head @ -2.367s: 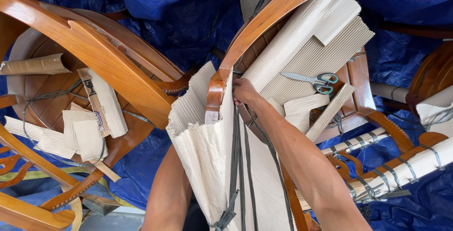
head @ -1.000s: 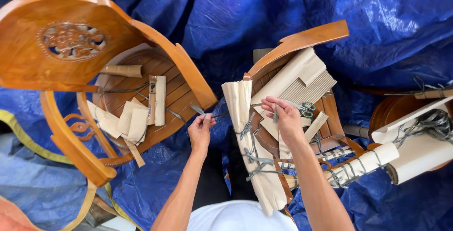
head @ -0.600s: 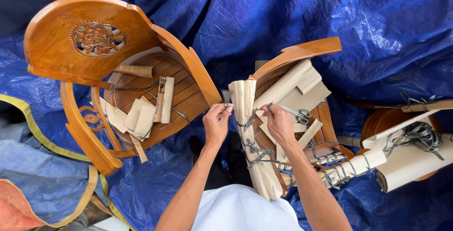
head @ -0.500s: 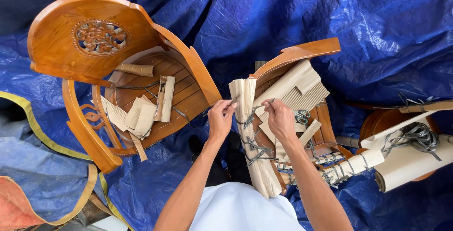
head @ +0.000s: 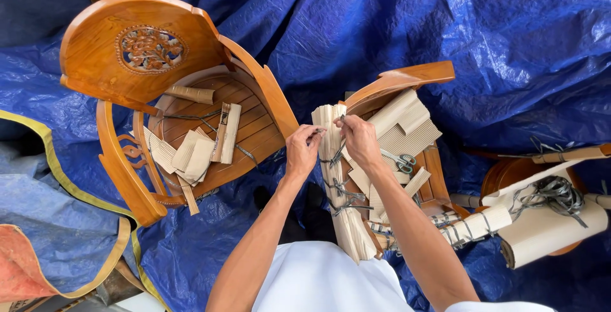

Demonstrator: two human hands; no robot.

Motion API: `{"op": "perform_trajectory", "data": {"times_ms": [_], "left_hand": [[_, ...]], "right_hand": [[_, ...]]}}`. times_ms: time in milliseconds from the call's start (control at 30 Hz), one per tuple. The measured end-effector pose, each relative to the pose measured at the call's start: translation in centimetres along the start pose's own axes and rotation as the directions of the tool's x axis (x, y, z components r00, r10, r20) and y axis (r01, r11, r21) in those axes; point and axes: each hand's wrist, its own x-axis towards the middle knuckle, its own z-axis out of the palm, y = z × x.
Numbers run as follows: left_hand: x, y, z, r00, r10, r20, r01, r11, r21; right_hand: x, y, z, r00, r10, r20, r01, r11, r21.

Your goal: Secure wooden furniture components by wrapping them in protective paper and tying them with plastic straps.

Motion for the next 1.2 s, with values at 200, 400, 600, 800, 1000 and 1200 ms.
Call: {"op": "perform_trajectory", "data": {"times_ms": [200, 400, 600, 800, 1000, 1200], "left_hand": [[-0.3, 0.3, 0.8, 0.999, 0.008, 0.044, -0.010, 0.999, 0.047], [-0.7, 1.6, 0.5, 0.992, 0.121, 0.043, -0.121, 0.993, 0.010], [-0.1, 2.9, 0.5, 0.991, 0.092, 0.094, -0.096, 0.994, 0.043], [0.8, 3.2, 0.3, 0.987, 0.064, 0.147, -0.069, 0.997, 0.031], [1.9, 2.9, 0.3, 0.974, 0.138, 0.179, -0.158, 0.982, 0.100], [2.8, 4.1, -0.5, 0.957, 0.141, 0.252, -0.180, 0.974, 0.140]], "right_hand": [[-0.3, -2.0, -0.4, 0.999, 0.036, 0.018, -0.037, 0.999, 0.036], [-0.4, -1.8, 0.9, 0.977, 0.206, 0.057, -0.214, 0.946, 0.244], [-0.4, -0.7, 1.2, 0.983, 0.171, 0.067, -0.182, 0.958, 0.223], [-0.5, -0.3, 1.1, 0.987, 0.149, 0.063, -0.156, 0.977, 0.145], [-0.6, 0.9, 1.5, 0.985, 0.075, 0.154, -0.087, 0.994, 0.072], [-0.3, 1.3, 2.2, 0.940, 0.260, 0.222, -0.284, 0.955, 0.085]]}}
